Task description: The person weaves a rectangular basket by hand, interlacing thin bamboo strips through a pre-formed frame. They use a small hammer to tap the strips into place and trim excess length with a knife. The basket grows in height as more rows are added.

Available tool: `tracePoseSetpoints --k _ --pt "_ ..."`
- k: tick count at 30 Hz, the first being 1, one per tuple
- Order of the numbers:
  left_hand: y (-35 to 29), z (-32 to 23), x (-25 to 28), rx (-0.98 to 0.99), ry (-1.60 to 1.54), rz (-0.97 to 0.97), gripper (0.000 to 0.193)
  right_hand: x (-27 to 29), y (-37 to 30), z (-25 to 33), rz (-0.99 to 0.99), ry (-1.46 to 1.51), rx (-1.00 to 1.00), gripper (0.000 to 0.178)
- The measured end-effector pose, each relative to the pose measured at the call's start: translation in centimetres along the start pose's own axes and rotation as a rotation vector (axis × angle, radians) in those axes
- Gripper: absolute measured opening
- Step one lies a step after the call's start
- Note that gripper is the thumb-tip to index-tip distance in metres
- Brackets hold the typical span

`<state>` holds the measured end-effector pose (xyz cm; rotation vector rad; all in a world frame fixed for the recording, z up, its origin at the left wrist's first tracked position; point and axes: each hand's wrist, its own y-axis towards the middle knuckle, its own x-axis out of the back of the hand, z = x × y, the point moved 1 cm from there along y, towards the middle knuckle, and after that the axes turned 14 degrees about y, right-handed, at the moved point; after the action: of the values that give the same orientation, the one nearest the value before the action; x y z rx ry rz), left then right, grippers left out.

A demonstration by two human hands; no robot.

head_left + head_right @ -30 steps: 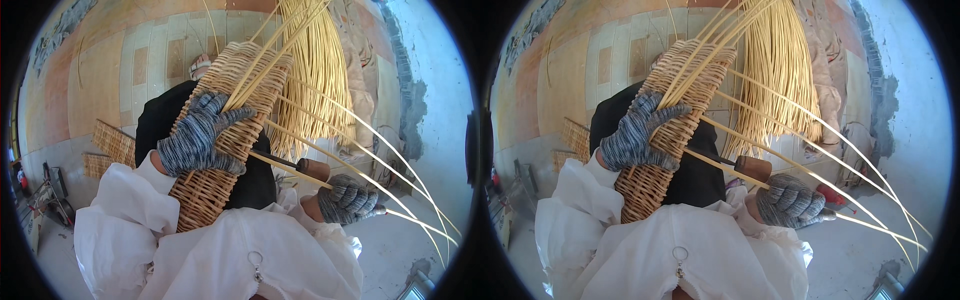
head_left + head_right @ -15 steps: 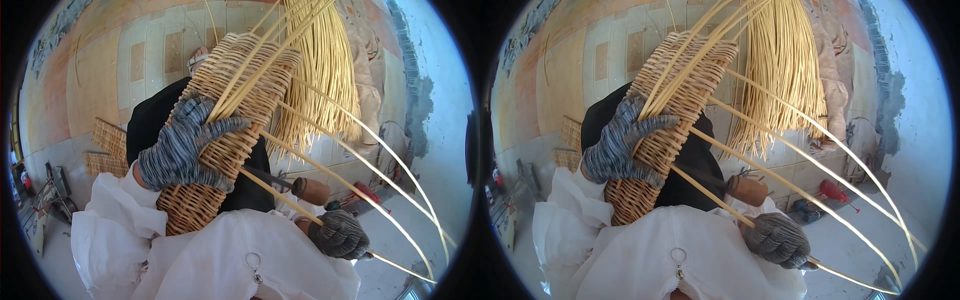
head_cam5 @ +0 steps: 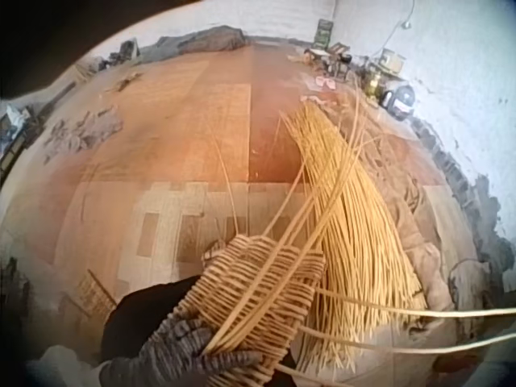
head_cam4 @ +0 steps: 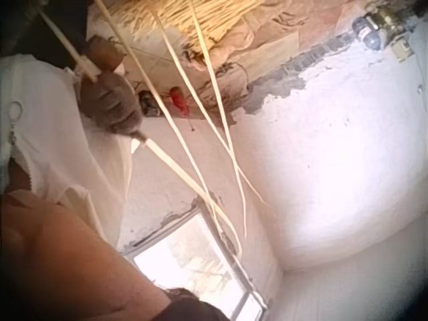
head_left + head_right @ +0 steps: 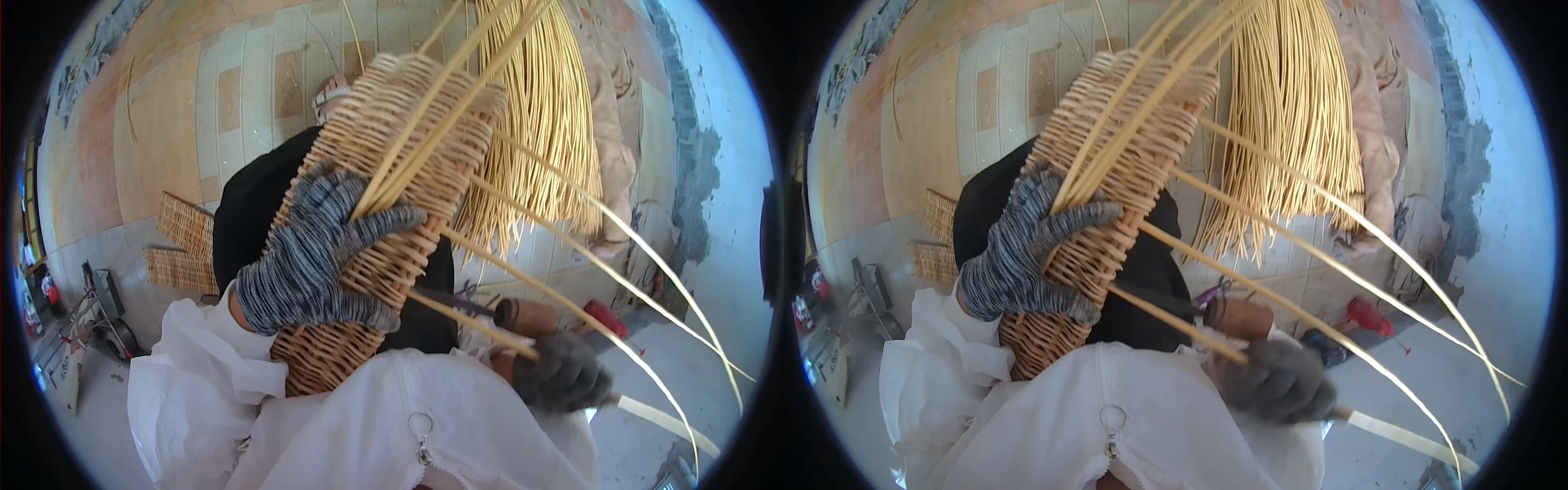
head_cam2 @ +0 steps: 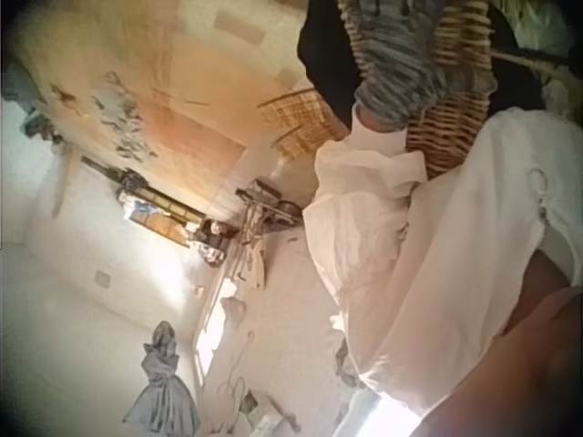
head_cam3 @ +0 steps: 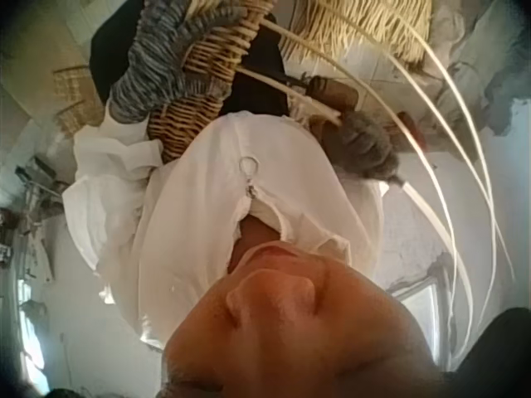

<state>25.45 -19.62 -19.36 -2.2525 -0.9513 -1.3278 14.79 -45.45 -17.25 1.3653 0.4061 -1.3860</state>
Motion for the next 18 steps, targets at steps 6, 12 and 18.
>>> tracePoseSetpoints --k 6,12,18 --pt "0.4 -0.4 0.7 0.038 -0.029 0.038 0.089 -2.2 -0.6 -1.8 -0.124 0.079 0.151 0.050" --pt "-0.4 -1.4 0.0 0.103 0.087 0.002 0.089 -5.8 1.6 -2.5 0.089 -0.081 -0.006 0.051" --pt "-0.5 -2.0 0.6 0.167 0.078 -0.002 0.088 -7.9 5.4 -5.3 0.315 -0.109 -0.430 0.065"
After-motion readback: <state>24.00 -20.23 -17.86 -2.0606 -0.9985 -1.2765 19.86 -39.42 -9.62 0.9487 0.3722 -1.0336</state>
